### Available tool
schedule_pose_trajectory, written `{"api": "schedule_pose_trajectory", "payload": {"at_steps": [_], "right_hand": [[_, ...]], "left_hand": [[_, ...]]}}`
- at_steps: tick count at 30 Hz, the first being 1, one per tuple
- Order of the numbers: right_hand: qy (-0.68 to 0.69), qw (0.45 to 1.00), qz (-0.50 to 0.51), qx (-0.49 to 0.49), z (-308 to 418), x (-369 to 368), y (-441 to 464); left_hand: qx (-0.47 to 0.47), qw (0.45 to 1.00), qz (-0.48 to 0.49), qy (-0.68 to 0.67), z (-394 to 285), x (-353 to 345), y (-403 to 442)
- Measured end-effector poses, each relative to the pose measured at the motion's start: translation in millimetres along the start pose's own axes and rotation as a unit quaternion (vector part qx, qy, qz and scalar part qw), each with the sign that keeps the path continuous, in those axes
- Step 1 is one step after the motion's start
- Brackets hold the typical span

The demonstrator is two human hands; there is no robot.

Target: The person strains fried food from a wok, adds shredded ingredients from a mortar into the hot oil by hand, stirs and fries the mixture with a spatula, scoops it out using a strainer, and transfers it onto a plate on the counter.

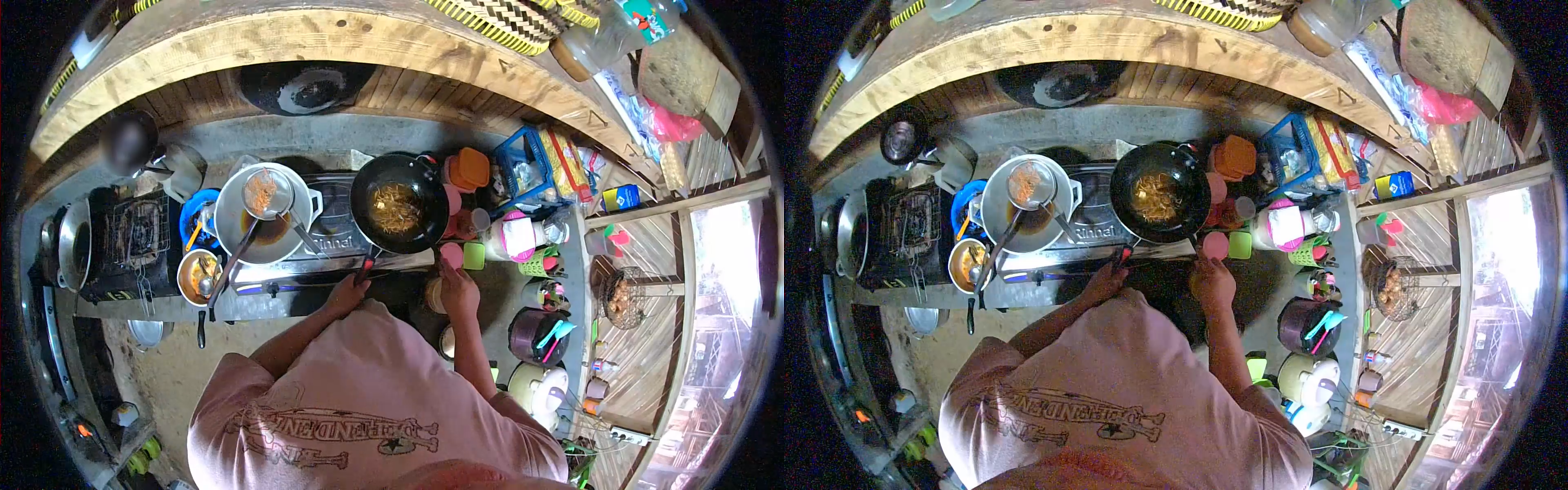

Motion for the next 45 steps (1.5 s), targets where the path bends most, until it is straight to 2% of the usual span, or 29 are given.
{"api": "schedule_pose_trajectory", "payload": {"at_steps": [2,3,5,8,11,15,18,23,27,29,33,35,36,39,41,45], "right_hand": [[0.026,1.0,-0.016,-0.005,7.6,18.1,-5.6],[0.028,0.999,-0.018,-0.006,10.4,23.6,-6.5],[0.039,0.999,-0.009,-0.01,12.5,29.8,-10.4],[0.047,0.998,0.014,-0.036,10.1,28.8,-12.8],[0.051,0.998,-0.02,-0.021,7.9,33.4,-16.0],[0.059,0.998,-0.023,-0.028,6.1,36.5,-20.8],[0.048,0.998,-0.037,-0.022,8.3,37.7,-20.0],[0.033,0.998,-0.032,-0.032,4.6,38.3,-20.3],[0.062,0.997,-0.039,-0.014,9.9,42.7,-22.6],[0.052,0.998,-0.028,-0.028,5.0,39.1,-17.5],[0.037,0.998,-0.051,-0.015,-3.2,38.3,-18.1],[0.064,0.996,-0.036,-0.044,-10.4,36.6,-20.0],[0.065,0.996,-0.037,-0.046,-12.3,36.5,-20.6],[0.064,0.996,-0.032,-0.051,-16.9,35.3,-24.1],[0.037,0.997,-0.034,-0.056,-14.5,38.4,-22.2],[0.039,0.997,-0.037,-0.05,-9.1,43.9,-19.5]], "left_hand": [[-0.07,0.997,-0.023,-0.022,-2.7,2.3,-7.9],[-0.07,0.997,-0.023,-0.019,0.3,2.5,-6.9],[-0.011,0.998,-0.04,0.05,-5.3,9.3,-14.6],[0.011,1.0,-0.011,-0.01,-23.8,12.3,-6.1],[-0.009,0.998,-0.05,0.043,-21.5,12.8,-11.9],[0.018,1.0,-0.015,-0.01,-7.7,6.8,-14.6],[-0.01,0.998,-0.015,0.062,-10.4,2.8,-3.4],[-0.002,1.0,-0.02,-0.013,-43.6,13.4,-42.3],[0.008,1.0,-0.01,0.02,-31.9,6.6,-23.0],[0.046,0.999,0.018,-0.019,-34.7,5.7,-8.6],[0.037,0.999,0.01,-0.013,-30.6,6.9,-20.9],[-0.025,0.997,-0.035,0.057,-12.3,10.3,-29.6],[-0.026,0.997,-0.034,0.059,-7.2,10.1,-27.6],[-0.05,0.998,-0.029,0.034,-29.4,16.4,-31.8],[0.05,0.998,0.032,-0.024,-48.2,14.5,-23.0],[0.035,0.998,0.033,-0.033,-63.0,13.3,-22.5]]}}
Point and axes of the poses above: each hand's wrist, its own y-axis towards the middle knuckle, its own x-axis out of the back of the hand, z = x × y, the point moved 9 cm from there along y, towards the middle knuckle, and after that the axes turned 12 degrees about z, right-handed, at the moved point
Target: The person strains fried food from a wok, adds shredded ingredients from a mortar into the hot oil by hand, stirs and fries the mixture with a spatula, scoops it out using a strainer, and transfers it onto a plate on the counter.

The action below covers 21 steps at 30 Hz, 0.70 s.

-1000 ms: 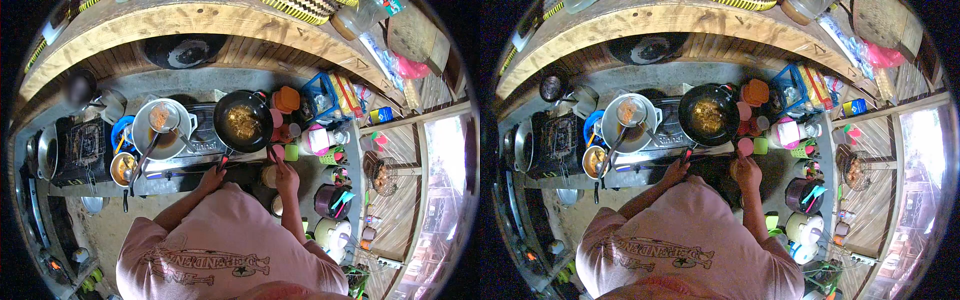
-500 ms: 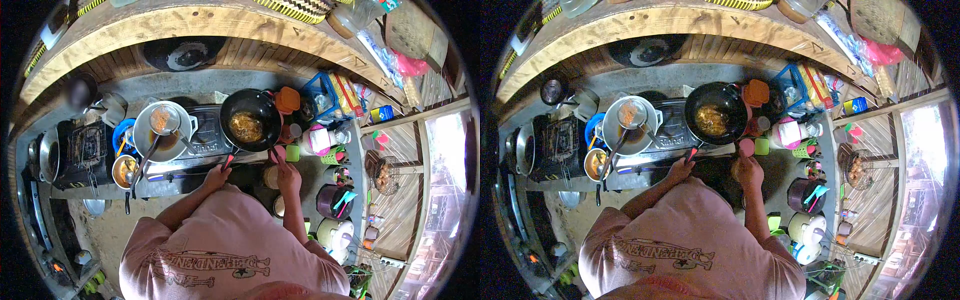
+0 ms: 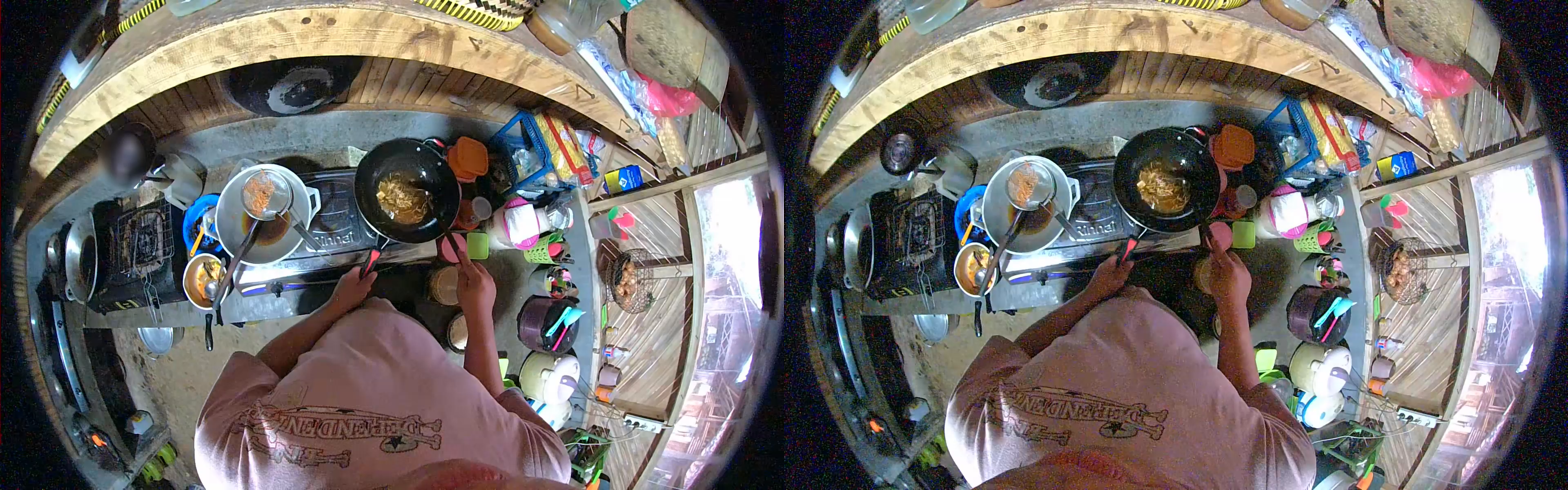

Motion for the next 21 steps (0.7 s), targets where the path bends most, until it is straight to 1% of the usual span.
{"api": "schedule_pose_trajectory", "payload": {"at_steps": [2,3,5,6,8,9,11,12,14,15,17,18,20,21], "right_hand": [[0.0,1.0,0.012,-0.018,2.3,0.1,-1.2],[0.002,1.0,0.012,-0.02,2.9,-0.8,-1.7],[0.013,1.0,0.0,-0.003,5.6,0.0,-5.7],[0.014,1.0,0.001,-0.005,3.4,-1.6,-6.7],[0.012,1.0,0.003,-0.007,0.1,-6.6,-6.2],[0.013,1.0,0.003,-0.007,0.3,-5.9,-6.5],[0.025,1.0,0.006,-0.008,1.5,-1.4,-7.7],[0.024,1.0,0.006,-0.009,-0.9,-1.7,-8.4],[0.009,1.0,0.002,-0.019,-7.8,-3.2,-7.4],[0.009,1.0,0.001,-0.02,-9.0,-2.7,-8.3],[0.006,1.0,-0.007,-0.023,-10.4,-0.6,-10.6],[0.007,1.0,-0.009,-0.026,-10.6,0.7,-11.5],[0.01,1.0,-0.01,-0.017,-5.9,4.4,-11.6],[0.011,1.0,-0.01,-0.017,-7.8,3.3,-11.4]], "left_hand": [[-0.07,0.996,-0.049,0.02,12.1,-1.5,-9.9],[-0.07,0.996,-0.048,0.022,23.0,-2.8,-13.6],[-0.039,0.996,-0.05,0.057,36.8,-3.6,-22.3],[-0.038,0.997,-0.047,0.057,38.5,-4.3,-19.8],[-0.027,0.997,-0.017,0.076,21.3,-1.5,-13.7],[-0.027,0.997,-0.016,0.077,8.7,1.4,-10.7],[0.052,0.998,0.012,0.045,2.7,-1.2,-4.5],[0.052,0.998,0.013,0.044,12.1,-5.0,-0.4],[-0.013,0.998,-0.023,0.058,23.1,-4.8,5.2],[-0.014,0.998,-0.022,0.059,30.0,-6.4,-2.3],[-0.053,0.996,-0.05,0.054,21.2,0.3,-25.8],[-0.054,0.996,-0.047,0.056,25.1,-0.2,-26.2],[-0.102,0.992,-0.055,0.049,22.5,0.0,-28.1],[-0.102,0.992,-0.055,0.049,22.8,-0.9,-24.5]]}}
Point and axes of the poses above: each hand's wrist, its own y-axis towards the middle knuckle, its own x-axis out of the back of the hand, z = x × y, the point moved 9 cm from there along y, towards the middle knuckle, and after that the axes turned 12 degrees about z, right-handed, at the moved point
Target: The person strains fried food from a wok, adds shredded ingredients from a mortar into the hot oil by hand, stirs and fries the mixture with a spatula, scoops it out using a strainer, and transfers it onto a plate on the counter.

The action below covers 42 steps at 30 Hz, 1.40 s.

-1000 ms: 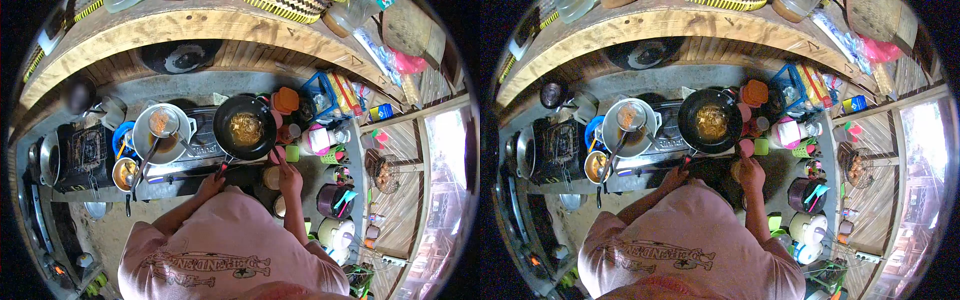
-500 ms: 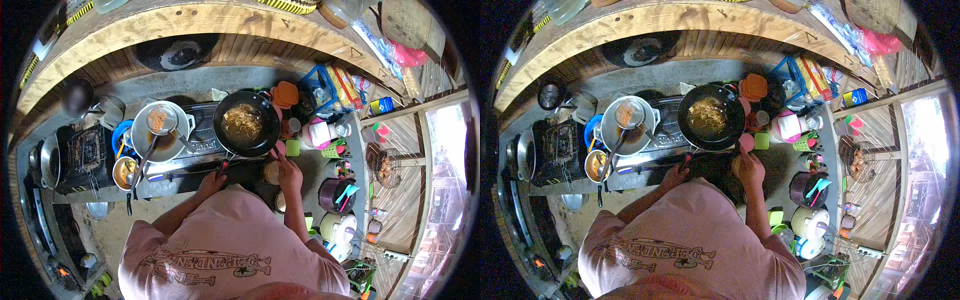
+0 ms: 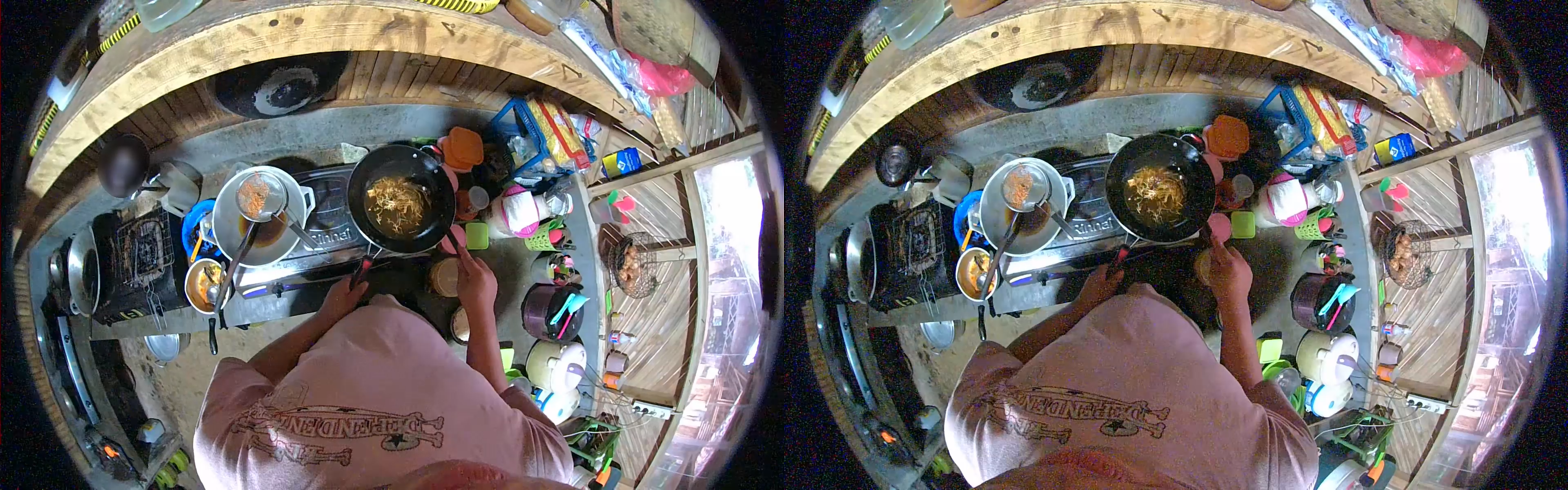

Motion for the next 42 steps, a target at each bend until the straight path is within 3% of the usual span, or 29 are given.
{"api": "schedule_pose_trajectory", "payload": {"at_steps": [3,5,9,11,12,14,18,20,26,27,29,32,36,38,42], "right_hand": [[-0.013,1.0,0.022,-0.008,-9.9,-9.6,2.0],[-0.015,1.0,-0.005,0.019,-8.3,-6.8,3.3],[-0.014,1.0,-0.018,0.015,-12.8,-3.3,0.9],[-0.013,1.0,-0.002,-0.007,-15.9,-3.6,-1.0],[-0.012,1.0,-0.001,-0.009,-15.7,-3.1,-1.5],[-0.028,0.999,-0.022,0.012,-10.3,0.7,-2.1],[-0.014,1.0,-0.02,0.014,-11.6,-1.9,-1.7],[-0.027,0.999,-0.019,0.008,-15.2,-2.7,-0.8],[0.018,0.999,-0.001,-0.032,-10.5,7.1,-6.1],[0.019,0.999,0.0,-0.033,-11.7,6.7,-6.7],[-0.002,1.0,-0.016,-0.01,-9.7,7.9,-5.8],[-0.004,1.0,-0.009,-0.014,-13.1,6.7,-4.2],[0.002,1.0,-0.009,-0.018,-17.0,5.0,-5.8],[-0.005,1.0,0.002,-0.024,-20.0,2.2,-7.0],[-0.016,1.0,0.005,-0.021,-23.6,-0.9,-6.0]], "left_hand": [[0.06,0.995,0.023,0.072,-13.0,1.4,21.9],[0.16,0.984,0.076,0.0,-6.6,-3.4,27.5],[0.079,0.993,0.083,-0.018,28.3,-10.7,10.3],[-0.02,1.0,-0.012,-0.001,2.8,8.8,-9.2],[-0.019,1.0,-0.011,0.0,-1.7,13.6,-10.0],[0.084,0.991,0.1,0.02,-12.5,11.3,-5.3],[0.075,0.993,0.08,0.038,24.1,-11.4,29.9],[0.135,0.987,0.088,0.03,12.2,-9.7,25.7],[-0.033,0.999,0.008,0.023,13.9,-4.4,1.2],[-0.032,0.999,0.009,0.023,18.8,-6.2,3.7],[0.088,0.993,0.067,0.049,-9.1,0.4,12.6],[0.134,0.987,0.085,0.036,1.2,-9.5,30.4],[0.069,0.995,0.062,0.043,44.2,-19.2,17.2],[0.0,1.0,0.014,0.02,31.8,-11.4,6.5],[0.044,0.997,0.06,0.004,4.0,-10.3,19.0]]}}
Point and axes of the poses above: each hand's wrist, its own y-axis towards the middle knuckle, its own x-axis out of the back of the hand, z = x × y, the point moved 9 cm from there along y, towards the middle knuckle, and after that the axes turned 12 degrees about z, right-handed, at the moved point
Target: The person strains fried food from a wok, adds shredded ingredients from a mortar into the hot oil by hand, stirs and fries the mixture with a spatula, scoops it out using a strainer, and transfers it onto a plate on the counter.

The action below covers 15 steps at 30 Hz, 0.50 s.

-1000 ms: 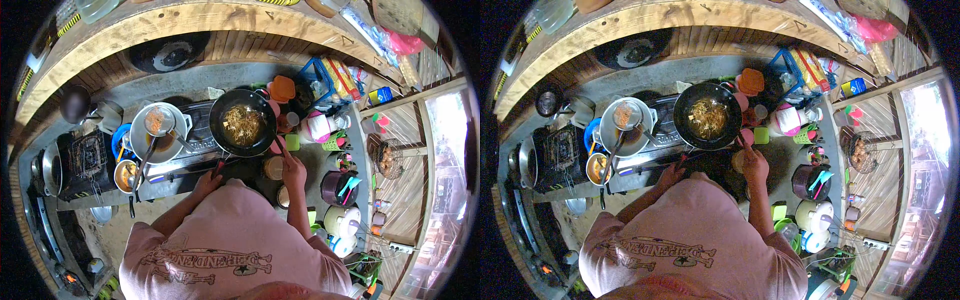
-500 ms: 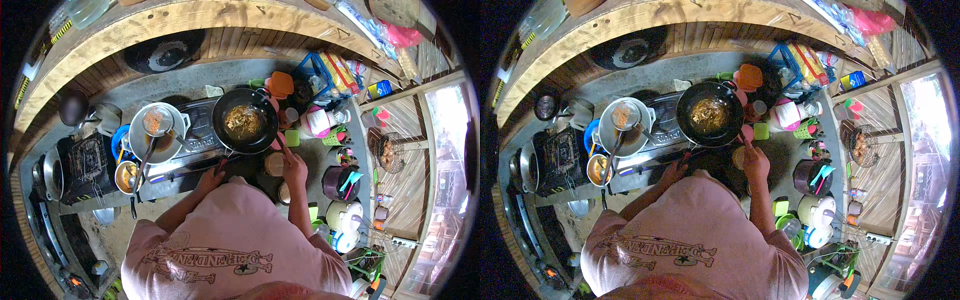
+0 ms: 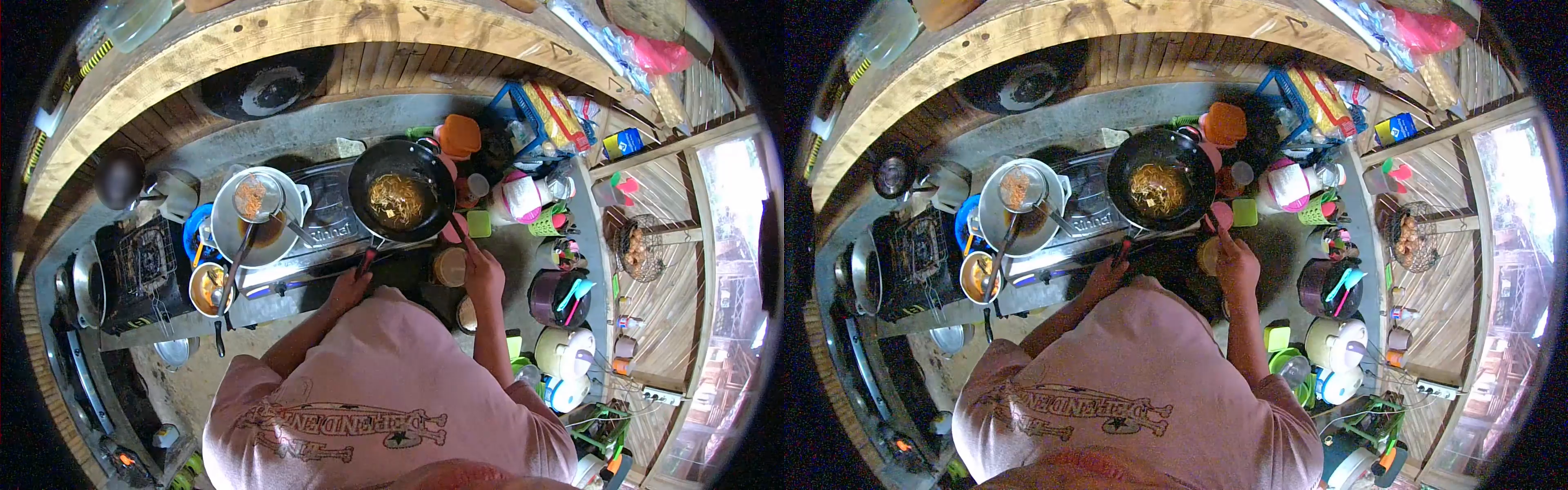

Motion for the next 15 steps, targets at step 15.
{"api": "schedule_pose_trajectory", "payload": {"at_steps": [15], "right_hand": [[0.05,0.998,-0.023,0.025,-1.7,5.5,0.6]], "left_hand": [[-0.039,0.997,-0.035,0.058,24.5,-2.8,-1.3]]}}
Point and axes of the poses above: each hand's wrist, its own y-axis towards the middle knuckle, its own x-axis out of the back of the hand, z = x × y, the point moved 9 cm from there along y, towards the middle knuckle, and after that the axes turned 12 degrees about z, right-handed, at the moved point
